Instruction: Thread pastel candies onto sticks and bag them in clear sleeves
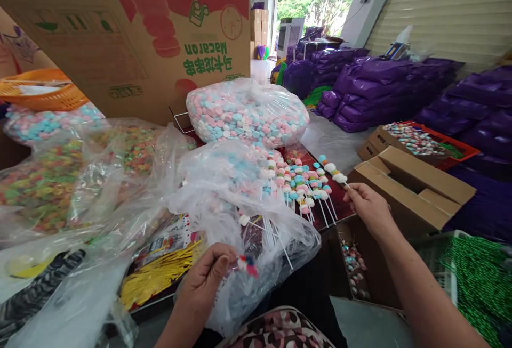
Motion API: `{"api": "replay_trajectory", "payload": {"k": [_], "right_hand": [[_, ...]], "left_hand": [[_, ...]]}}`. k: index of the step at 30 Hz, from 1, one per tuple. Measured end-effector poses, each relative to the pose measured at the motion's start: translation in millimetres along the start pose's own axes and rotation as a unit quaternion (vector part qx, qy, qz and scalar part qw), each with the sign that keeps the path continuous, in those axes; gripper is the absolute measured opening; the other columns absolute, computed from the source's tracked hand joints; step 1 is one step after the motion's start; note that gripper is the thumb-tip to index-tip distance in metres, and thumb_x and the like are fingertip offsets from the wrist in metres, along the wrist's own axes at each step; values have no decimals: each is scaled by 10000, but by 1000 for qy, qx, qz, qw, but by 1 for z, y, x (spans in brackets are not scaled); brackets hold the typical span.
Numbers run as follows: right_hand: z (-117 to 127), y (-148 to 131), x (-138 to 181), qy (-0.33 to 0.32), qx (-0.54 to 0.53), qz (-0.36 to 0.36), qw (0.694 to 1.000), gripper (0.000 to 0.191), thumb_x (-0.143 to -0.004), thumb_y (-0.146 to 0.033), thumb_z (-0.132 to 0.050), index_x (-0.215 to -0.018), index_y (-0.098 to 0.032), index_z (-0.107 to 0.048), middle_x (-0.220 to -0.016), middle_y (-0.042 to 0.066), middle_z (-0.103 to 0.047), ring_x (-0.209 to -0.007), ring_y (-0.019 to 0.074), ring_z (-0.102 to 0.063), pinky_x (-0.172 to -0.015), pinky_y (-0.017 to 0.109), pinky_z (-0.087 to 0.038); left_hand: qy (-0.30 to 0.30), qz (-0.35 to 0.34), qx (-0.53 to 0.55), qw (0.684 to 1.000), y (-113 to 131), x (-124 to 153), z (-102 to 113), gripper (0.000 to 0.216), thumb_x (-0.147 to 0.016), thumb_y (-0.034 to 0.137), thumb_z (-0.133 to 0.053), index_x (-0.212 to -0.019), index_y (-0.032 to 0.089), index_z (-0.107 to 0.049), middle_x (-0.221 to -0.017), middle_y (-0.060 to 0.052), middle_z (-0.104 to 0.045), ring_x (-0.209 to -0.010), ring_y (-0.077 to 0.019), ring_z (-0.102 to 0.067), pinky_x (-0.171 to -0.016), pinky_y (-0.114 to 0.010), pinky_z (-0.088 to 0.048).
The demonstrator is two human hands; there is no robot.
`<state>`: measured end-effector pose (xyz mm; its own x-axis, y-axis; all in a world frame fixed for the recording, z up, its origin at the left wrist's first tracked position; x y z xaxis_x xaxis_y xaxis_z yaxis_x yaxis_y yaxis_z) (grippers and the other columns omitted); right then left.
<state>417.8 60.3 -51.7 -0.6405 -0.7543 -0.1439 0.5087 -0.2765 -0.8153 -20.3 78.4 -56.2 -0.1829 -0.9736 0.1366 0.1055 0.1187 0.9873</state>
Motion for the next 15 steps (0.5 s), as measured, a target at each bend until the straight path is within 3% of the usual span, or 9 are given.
{"api": "replay_trajectory", "payload": {"k": [3,6,11,15], "right_hand": [[-3,-9,-18,34,56,20,998,309,-841,-454,-504,-826,-189,-663,-670,49,-664,-636,198,-560,-630,313,-394],[-29,-23,-43,28,97,42,994,329,-856,-405,-487,-937,-176,-709,-846,88,-727,-805,235,-618,-706,320,-408],[-76,-32,-70,-22,141,45,989,362,-886,-408,-506,-1029,-188,-755,-894,117,-759,-871,268,-655,-717,323,-418],[-95,-31,-78,-58,151,45,986,319,-839,-348,-598,-1066,-197,-762,-932,127,-766,-888,279,-671,-722,326,-419]], "left_hand": [[-2,21,41,999,-3,-4,-11,238,-756,443,-706,-803,213,-663,-821,-15,-665,-777,-169,-565,-727,-247,-436],[-21,64,40,997,-13,-5,-19,194,-744,385,-689,-750,198,-638,-690,9,-605,-652,-132,-495,-624,-219,-394],[32,156,107,981,-35,4,-3,159,-709,329,-627,-676,192,-553,-537,61,-444,-479,-75,-318,-477,-193,-252],[38,157,103,981,-34,4,2,198,-735,384,-615,-715,193,-571,-484,72,-386,-431,-69,-301,-437,-185,-239]]}}
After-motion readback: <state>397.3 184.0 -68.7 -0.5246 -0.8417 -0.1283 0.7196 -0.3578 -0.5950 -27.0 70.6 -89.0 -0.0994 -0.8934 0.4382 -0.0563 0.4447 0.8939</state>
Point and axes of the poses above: each hand's wrist, its own x-axis away from the middle knuckle, its own z-axis out of the back of the hand, y = z × x, the point moved 10 cm from there along -x, towards the middle knuckle
